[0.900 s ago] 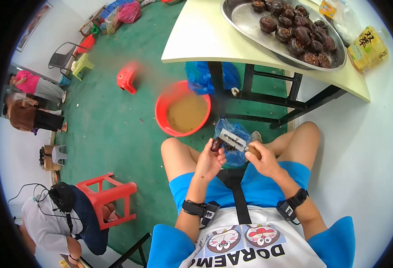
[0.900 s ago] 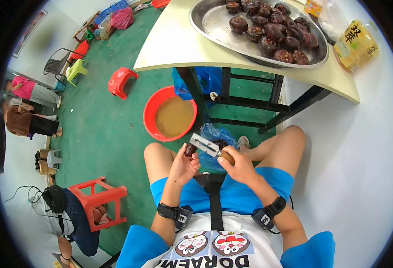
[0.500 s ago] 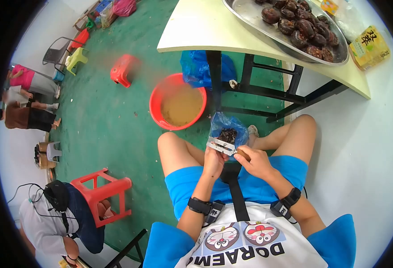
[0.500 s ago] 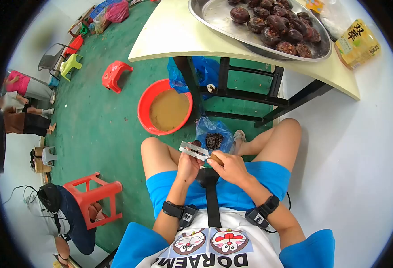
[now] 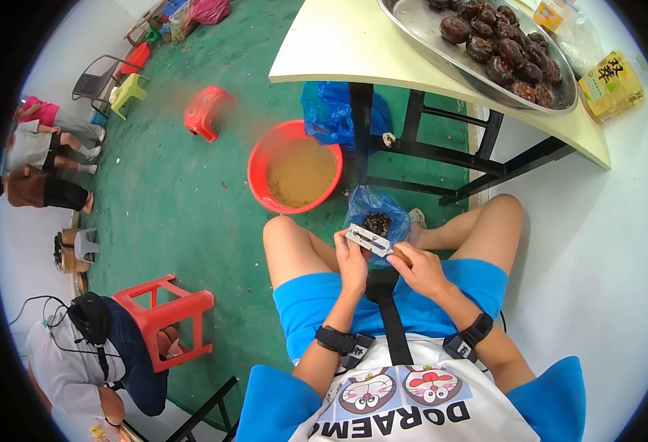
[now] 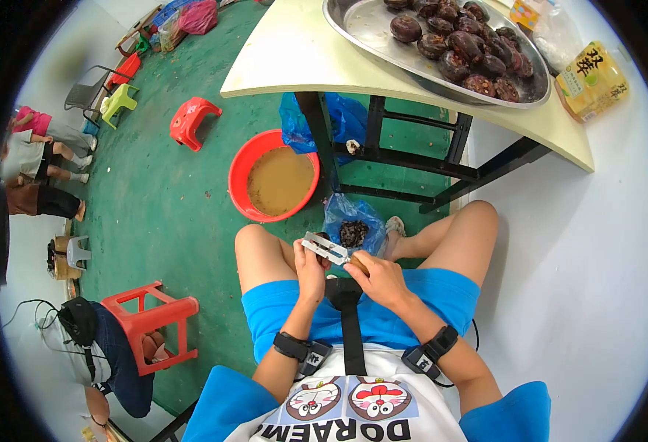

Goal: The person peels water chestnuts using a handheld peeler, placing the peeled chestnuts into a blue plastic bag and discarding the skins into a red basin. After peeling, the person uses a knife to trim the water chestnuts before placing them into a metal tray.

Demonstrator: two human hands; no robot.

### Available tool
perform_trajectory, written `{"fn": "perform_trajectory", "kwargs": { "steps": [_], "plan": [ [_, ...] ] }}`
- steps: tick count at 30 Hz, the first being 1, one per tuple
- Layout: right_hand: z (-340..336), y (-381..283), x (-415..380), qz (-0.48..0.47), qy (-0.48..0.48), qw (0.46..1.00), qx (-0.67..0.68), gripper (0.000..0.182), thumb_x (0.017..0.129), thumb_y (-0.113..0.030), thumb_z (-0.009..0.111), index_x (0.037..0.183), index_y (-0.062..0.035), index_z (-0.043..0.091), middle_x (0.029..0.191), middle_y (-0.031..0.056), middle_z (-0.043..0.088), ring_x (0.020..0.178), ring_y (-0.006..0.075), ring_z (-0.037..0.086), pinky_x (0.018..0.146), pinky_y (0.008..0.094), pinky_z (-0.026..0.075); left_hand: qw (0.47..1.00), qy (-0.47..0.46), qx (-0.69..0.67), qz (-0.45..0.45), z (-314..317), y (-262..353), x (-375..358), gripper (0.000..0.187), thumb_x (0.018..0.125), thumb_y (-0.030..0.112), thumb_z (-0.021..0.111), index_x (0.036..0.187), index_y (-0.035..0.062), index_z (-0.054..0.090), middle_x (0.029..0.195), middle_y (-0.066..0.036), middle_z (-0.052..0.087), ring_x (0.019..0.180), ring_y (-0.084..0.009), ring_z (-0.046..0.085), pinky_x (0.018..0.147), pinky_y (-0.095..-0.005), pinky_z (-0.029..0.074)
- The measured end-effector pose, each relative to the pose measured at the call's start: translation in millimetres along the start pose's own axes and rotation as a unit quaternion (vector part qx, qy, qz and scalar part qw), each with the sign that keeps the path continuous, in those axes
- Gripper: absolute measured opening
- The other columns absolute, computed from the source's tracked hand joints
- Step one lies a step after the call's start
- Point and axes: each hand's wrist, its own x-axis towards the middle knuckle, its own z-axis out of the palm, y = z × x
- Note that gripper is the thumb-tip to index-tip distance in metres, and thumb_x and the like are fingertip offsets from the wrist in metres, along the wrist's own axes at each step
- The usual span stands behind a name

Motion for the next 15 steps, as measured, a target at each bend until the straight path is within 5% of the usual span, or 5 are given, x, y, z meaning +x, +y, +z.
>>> {"fn": "perform_trajectory", "kwargs": {
  "steps": [10,15],
  "plan": [
    [17.3,11.0,-2.3,-0.012,0.029,0.999,-0.020,0.029,0.082,-0.035,0.049,0.089,-0.0075,0.052,0.064,0.0145,0.058,0.059,0.0335,0.057,0.049,0.0404,0.043,0.998,0.022,0.057,0.026,-8.5,-12.4,3.7,0.015,0.090,0.017,0.036,0.096,0.0040,0.037,0.079,-0.003,0.047,0.065,-0.0062,0.044,0.058,-0.0204,0.041],
    [22.2,12.5,-0.4,0.031,0.007,0.999,-0.012,0.030,0.083,-0.036,0.047,0.089,-0.0063,0.052,0.063,0.0151,0.058,0.060,0.0349,0.057,0.050,0.0416,0.043,0.995,0.051,0.074,0.031,-7.3,-22.2,7.3,0.013,0.090,0.019,0.037,0.092,0.0056,0.037,0.072,-0.001,0.045,0.059,-0.0053,0.041,0.052,-0.0194,0.037]
  ]
}}
